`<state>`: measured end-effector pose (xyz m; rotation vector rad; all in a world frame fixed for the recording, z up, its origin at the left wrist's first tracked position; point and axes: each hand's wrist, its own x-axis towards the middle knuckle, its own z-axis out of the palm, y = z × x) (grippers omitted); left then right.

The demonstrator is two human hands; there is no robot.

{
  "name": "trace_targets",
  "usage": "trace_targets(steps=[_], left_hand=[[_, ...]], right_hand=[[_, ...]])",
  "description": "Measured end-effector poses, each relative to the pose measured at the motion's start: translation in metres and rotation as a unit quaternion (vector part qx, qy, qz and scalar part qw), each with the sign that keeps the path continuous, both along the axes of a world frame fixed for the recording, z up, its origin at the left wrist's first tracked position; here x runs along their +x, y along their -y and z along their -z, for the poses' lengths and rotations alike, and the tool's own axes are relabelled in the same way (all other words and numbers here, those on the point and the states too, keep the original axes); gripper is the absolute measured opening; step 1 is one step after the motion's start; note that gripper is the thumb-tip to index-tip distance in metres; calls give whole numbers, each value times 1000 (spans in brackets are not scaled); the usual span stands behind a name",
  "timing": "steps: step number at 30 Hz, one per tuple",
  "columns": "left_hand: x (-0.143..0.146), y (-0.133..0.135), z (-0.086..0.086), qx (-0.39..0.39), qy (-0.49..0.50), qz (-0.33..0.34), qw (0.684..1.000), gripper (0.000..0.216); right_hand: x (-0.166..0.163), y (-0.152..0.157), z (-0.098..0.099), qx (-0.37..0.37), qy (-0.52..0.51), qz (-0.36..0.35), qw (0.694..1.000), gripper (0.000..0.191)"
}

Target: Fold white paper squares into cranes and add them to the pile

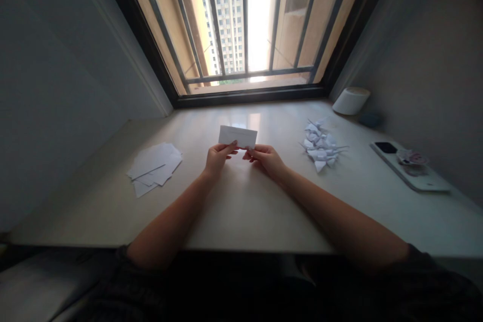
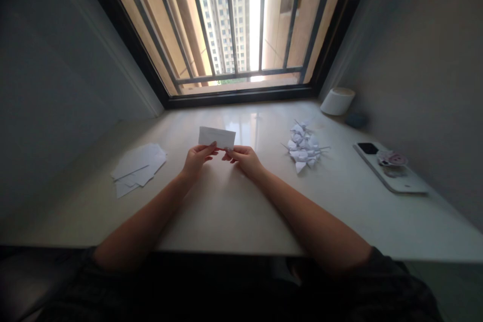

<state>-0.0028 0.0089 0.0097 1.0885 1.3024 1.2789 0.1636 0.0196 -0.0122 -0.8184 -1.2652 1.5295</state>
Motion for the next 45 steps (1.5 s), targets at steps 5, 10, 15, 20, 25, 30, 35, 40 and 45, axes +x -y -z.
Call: trace_targets(steps=[5, 10, 15, 20, 25, 30, 35, 40, 45], left_hand=[[-2, -1, 1, -9, 14, -6, 1000, 39], [-5, -4, 0, 2, 30, -11, 999, 44], [-4, -3, -1, 9, 22, 4, 1000, 45], [-2, -3, 1, 9, 22, 49, 999, 41], [-3, -5, 3, 16, 3, 67, 998, 43], [-4, -8, 8, 50, -71, 50, 995, 41], [-8, -10, 15, 106, -166, 43, 979, 37], [-11, -9, 17, 135, -217, 47, 966, 38], [-10, -5, 13, 160, -240, 55, 956, 39]], right_hand=[[1, 2, -2, -18, -23, -48, 998, 25], [2, 3, -6, -39, -30, -46, 998, 31], [2, 1, -5, -33, -22, 3, 999, 35], [3, 1, -6, -33, -8, 38, 999, 37], [4, -2, -4, -31, 3, 79, 996, 35], [9, -13, 5, 14, 21, 171, 985, 52], [14, -19, 12, 137, 149, 253, 946, 67], [14, -12, 8, 280, 294, 234, 883, 45], [14, -10, 8, 299, 341, 229, 861, 68]])
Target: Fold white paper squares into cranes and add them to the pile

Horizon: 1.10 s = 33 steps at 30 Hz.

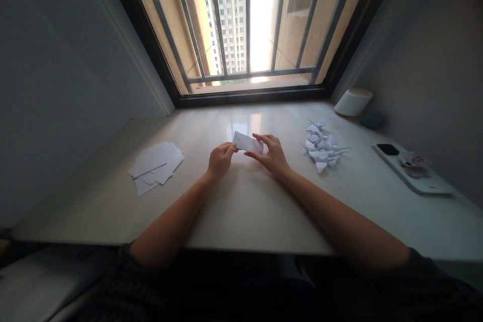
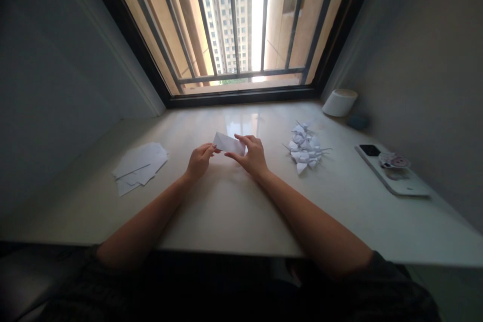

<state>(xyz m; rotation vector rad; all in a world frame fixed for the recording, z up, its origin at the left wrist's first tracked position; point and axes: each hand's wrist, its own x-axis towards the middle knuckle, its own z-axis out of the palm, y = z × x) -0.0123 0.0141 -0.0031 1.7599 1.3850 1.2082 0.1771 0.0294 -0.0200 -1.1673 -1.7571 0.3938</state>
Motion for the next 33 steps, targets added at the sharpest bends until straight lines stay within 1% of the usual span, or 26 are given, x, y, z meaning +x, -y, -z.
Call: trace_targets(steps=[2, 11, 16, 19, 22, 25, 27, 29, 31, 33], left_hand=[[1, 1, -1, 3, -10, -1, 1000, 39], [2, 1, 1, 4, -17, -1, 1000, 39], [2, 0, 1, -15, 3, -4, 1000, 38], [1, -2, 1, -34, 44, -15, 998, 38], [1, -6, 2, -60, 96, -25, 993, 37], [2, -6, 2, -69, 105, -28, 992, 38], [3, -4, 0, -42, 85, -33, 995, 39], [3, 0, -4, 10, 65, -43, 997, 41], [3, 4, -9, 57, 37, -46, 997, 53], [1, 6, -14, 79, 0, -37, 996, 58]], right_hand=[[1, 0, 0, 1, 14, 7, 1000, 68], [0, 6, -7, 19, 56, 49, 997, 56], [0, 4, -6, 40, 68, 61, 995, 45], [1, 3, -4, 48, 42, 66, 996, 38], [2, 2, -5, 43, -11, 61, 997, 31], [3, 3, -7, 46, -60, 49, 996, 27], [2, 3, -8, 46, -83, 43, 995, 28], [1, 3, -8, 31, -103, 41, 993, 32], [1, 3, -7, 7, -124, 41, 991, 34], [0, 3, -6, -17, -139, 32, 990, 32]])
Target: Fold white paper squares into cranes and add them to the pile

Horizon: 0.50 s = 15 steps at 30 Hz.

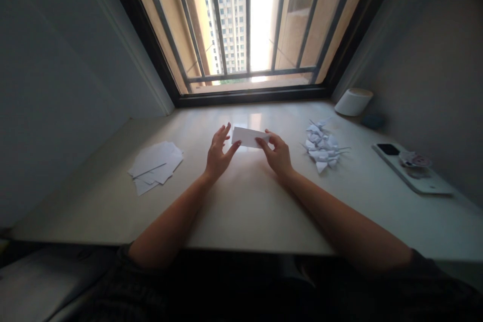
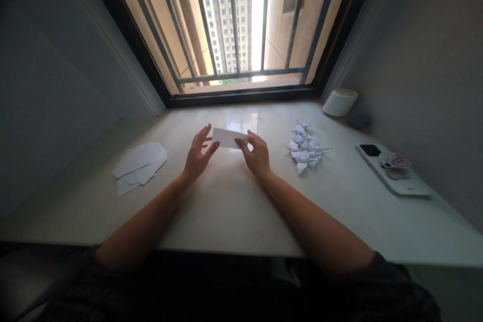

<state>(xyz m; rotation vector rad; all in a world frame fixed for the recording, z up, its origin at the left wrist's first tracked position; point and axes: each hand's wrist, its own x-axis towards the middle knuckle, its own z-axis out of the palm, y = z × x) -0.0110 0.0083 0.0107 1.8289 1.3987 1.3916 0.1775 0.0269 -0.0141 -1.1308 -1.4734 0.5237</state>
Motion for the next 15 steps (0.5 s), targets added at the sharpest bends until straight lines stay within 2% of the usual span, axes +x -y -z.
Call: trace_targets(steps=[3, 7, 12, 15], left_hand=[[-2, -1, -3, 11, -37, 8, 999, 50], [-2, -5, -1, 1, -16, 32, 999, 29], [0, -5, 4, -130, 86, 79, 985, 47], [1, -5, 4, -154, 131, 91, 975, 47]], right_hand=[[1, 2, -1, -32, -15, -15, 999, 33], [1, 3, 0, -66, -44, -17, 997, 37], [-6, -3, 5, -128, -162, -82, 975, 47], [-8, -4, 4, -153, -238, -119, 952, 46]])
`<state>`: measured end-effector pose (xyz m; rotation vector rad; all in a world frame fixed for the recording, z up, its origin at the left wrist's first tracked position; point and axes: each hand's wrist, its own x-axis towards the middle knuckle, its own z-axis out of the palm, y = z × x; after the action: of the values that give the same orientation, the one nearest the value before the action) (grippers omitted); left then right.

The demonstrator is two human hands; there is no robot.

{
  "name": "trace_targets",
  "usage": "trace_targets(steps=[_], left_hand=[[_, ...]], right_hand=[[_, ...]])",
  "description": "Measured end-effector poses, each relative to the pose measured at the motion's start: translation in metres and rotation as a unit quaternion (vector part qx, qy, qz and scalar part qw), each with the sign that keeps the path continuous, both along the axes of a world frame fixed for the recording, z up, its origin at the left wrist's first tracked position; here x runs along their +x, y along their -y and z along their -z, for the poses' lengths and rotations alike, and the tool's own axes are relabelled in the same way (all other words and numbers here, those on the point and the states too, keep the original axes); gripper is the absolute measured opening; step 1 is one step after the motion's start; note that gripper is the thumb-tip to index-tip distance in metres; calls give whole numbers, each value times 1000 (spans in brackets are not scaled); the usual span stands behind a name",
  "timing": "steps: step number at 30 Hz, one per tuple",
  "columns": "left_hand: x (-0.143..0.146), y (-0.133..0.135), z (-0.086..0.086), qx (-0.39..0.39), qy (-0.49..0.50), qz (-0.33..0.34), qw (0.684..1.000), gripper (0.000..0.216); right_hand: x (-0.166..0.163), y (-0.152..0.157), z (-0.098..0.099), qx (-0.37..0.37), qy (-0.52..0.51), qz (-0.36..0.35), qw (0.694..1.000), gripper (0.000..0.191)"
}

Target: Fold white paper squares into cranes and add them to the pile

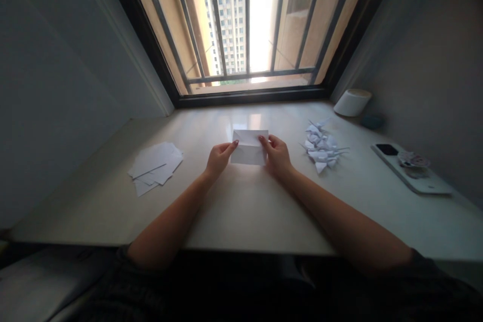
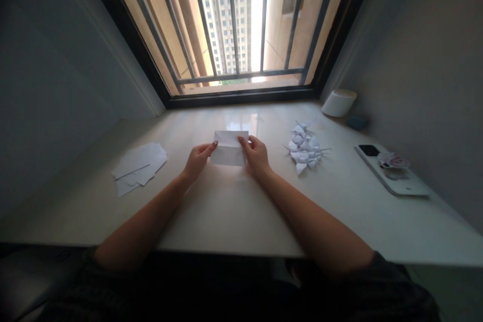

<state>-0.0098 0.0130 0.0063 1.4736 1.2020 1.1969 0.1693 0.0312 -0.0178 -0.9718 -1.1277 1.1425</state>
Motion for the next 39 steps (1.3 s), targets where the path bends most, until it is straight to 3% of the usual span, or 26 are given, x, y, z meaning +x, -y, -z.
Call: trace_targets(steps=[5, 8, 16, 21, 28, 33, 39], left_hand=[[0, -1, -1, 9, -10, -88, 996, 50], [-1, -2, 0, -7, 8, -102, 995, 50], [-3, -5, -2, -85, 98, -87, 988, 54], [-6, -5, -6, -98, 81, -99, 987, 53], [-5, -3, -11, -164, 140, -54, 975, 61], [-8, -6, -9, -215, 194, 36, 957, 65], [-10, -4, -4, -209, 150, 123, 958, 59]], right_hand=[[4, 2, -6, -25, -17, -3, 1000, 56], [6, 3, -6, -9, 11, -12, 1000, 64], [4, 1, -7, 17, -31, -14, 999, 38], [1, 1, -8, -8, -66, -7, 998, 34], [1, -2, -5, -21, -65, 13, 998, 36], [2, -1, -4, -13, -50, 5, 999, 37], [1, -1, -2, -7, -48, 4, 999, 35]])
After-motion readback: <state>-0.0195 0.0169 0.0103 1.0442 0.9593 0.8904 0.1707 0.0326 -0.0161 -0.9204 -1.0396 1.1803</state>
